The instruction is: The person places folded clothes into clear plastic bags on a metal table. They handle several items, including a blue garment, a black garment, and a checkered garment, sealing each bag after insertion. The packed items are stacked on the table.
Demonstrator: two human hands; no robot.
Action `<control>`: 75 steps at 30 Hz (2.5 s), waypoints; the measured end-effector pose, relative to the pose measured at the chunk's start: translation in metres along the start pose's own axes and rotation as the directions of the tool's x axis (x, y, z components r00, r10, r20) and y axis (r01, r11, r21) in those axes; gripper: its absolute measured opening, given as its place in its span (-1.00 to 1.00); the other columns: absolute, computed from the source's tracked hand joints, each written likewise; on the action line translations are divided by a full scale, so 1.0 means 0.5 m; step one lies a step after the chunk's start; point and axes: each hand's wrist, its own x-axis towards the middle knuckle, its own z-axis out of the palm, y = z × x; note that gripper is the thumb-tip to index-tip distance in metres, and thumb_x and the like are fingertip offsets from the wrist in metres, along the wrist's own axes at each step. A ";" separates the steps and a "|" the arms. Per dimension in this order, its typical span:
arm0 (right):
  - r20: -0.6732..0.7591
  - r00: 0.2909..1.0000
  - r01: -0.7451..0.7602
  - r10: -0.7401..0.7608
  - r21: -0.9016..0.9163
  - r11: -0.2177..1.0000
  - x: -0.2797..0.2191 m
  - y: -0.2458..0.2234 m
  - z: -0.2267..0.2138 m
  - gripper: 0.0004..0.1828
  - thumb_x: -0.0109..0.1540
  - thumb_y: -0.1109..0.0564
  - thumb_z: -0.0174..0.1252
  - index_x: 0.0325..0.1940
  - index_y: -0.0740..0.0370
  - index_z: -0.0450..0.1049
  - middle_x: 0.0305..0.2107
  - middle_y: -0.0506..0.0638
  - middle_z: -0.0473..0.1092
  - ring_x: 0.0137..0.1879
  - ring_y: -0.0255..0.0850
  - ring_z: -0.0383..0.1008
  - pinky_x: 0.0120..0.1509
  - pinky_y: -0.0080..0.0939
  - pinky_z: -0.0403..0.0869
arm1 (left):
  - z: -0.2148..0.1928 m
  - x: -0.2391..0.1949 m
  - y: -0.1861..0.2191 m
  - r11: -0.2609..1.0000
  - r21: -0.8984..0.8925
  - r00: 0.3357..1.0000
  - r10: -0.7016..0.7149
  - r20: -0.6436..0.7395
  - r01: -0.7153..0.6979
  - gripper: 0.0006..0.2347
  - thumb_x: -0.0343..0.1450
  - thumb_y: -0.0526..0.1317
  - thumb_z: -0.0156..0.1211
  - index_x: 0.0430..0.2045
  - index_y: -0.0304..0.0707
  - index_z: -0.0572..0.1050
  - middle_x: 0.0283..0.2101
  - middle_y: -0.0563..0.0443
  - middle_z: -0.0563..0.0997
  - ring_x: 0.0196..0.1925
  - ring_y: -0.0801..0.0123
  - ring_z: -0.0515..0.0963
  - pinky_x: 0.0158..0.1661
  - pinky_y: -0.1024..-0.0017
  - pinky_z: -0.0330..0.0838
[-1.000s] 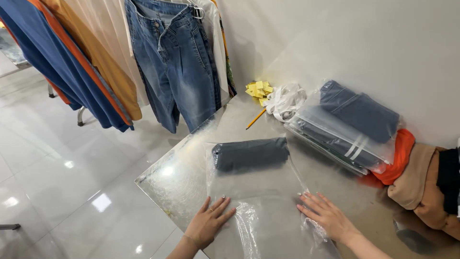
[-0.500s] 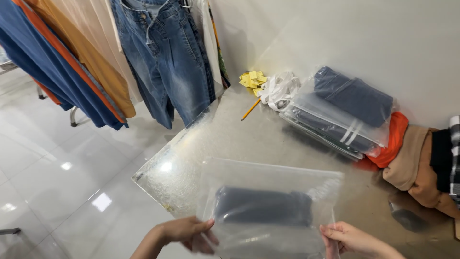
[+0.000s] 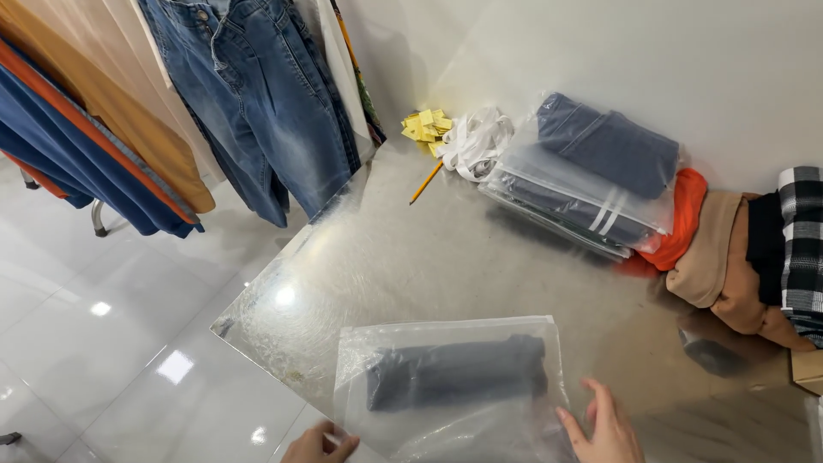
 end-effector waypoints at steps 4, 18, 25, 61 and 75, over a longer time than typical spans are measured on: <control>-0.332 0.838 0.433 -0.432 -0.078 0.898 -0.034 -0.238 -0.058 -0.21 0.13 -0.23 0.31 0.44 -0.08 0.39 0.29 0.09 0.30 0.41 0.00 0.33 0.51 0.02 0.29 | 0.058 -0.013 0.120 0.884 0.280 0.447 0.437 -0.781 -0.374 -0.19 0.19 0.28 0.42 0.25 -0.25 0.37 0.28 -0.10 0.49 0.36 0.04 0.41 0.32 0.15 0.29; -0.262 0.709 0.533 -0.654 -0.409 0.741 -0.055 -0.318 0.125 -0.33 0.31 -0.39 -0.12 0.52 -0.39 0.22 0.54 -0.07 0.10 0.68 0.07 -0.01 0.66 0.50 -0.07 | 0.134 -0.089 0.279 0.574 0.706 0.123 0.804 -0.581 -0.415 -0.40 0.45 0.31 -0.10 0.44 0.32 0.27 0.59 -0.13 0.09 0.59 -0.12 0.06 0.40 -0.36 -0.18; -0.286 0.683 0.548 -0.672 -0.408 0.731 -0.052 -0.304 0.153 -0.31 0.32 -0.36 -0.13 0.55 -0.33 0.17 0.56 0.04 0.05 0.69 0.16 -0.06 0.68 0.53 -0.16 | 0.147 -0.064 0.272 0.564 0.727 0.125 0.815 -0.566 -0.392 -0.39 0.44 0.31 -0.09 0.45 0.36 0.23 0.59 -0.12 0.06 0.60 -0.12 0.02 0.45 -0.34 -0.24; 0.432 0.891 -0.443 0.136 0.767 0.463 0.371 -0.121 0.020 -0.77 0.24 0.29 0.35 -0.02 0.38 0.63 -0.16 0.21 0.62 -0.17 -0.05 0.57 -0.13 -0.12 0.48 | -0.149 0.074 0.266 0.446 -0.826 0.939 0.161 -0.304 -0.344 -0.87 0.43 -0.26 0.40 -0.30 -0.39 0.70 -0.37 -0.03 0.70 -0.32 0.44 0.59 -0.26 0.54 0.46; 0.240 0.956 -0.062 -0.168 0.728 0.683 0.305 -0.090 -0.138 -0.71 0.23 0.26 0.25 0.04 0.21 0.61 0.15 0.06 0.60 0.23 -0.11 0.53 0.37 -0.04 0.41 | -0.212 -0.015 0.213 0.605 -0.129 0.573 0.634 -0.519 -0.786 -0.84 0.38 -0.32 0.23 -0.28 0.02 0.69 -0.11 0.27 0.79 -0.06 0.46 0.73 0.03 0.44 0.52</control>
